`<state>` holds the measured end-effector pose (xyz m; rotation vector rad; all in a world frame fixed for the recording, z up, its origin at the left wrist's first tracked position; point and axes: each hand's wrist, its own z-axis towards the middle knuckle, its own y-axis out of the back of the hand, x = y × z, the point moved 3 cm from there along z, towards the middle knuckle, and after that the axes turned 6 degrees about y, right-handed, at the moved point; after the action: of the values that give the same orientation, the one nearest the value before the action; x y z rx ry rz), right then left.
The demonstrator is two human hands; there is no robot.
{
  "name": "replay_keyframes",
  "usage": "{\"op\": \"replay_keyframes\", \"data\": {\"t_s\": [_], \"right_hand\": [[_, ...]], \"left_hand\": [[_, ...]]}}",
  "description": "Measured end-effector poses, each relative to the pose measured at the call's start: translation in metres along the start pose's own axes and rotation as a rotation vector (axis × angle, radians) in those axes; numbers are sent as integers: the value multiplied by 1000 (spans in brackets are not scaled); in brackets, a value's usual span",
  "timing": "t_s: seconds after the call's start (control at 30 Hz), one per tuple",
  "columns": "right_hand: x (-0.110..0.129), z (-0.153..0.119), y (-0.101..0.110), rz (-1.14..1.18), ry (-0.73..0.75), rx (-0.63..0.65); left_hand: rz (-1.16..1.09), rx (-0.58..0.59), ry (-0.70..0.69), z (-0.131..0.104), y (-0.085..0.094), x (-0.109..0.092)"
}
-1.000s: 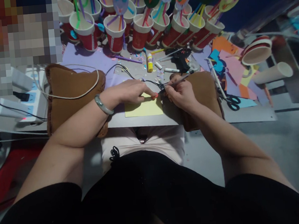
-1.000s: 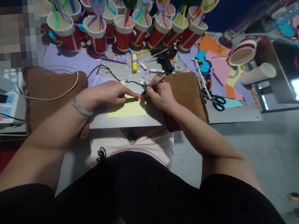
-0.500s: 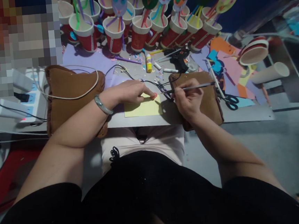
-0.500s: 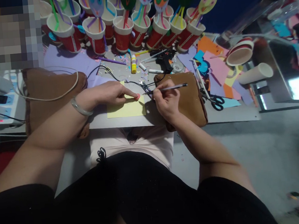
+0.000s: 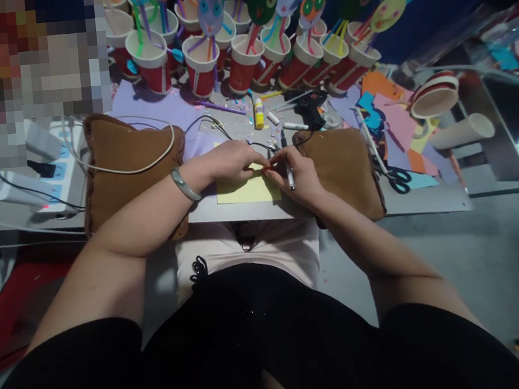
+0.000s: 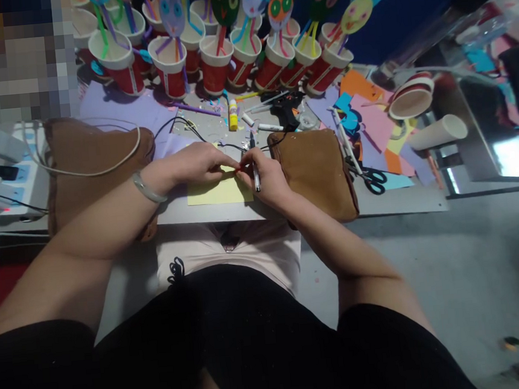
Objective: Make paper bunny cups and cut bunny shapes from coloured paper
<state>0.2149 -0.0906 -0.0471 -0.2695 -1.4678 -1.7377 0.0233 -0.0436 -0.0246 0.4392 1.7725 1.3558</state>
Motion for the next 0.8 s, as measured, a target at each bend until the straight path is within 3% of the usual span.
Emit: {"op": "replay_keyframes", "data": {"t_s": [0.33,0.8], "right_hand": [[-23,-11,24,125,-73,-165],[-10,-8,18,64,-66,7]], "left_hand": [[26,-37,71,1,-6,11],[24,20,118,-1,-2,6]]}}
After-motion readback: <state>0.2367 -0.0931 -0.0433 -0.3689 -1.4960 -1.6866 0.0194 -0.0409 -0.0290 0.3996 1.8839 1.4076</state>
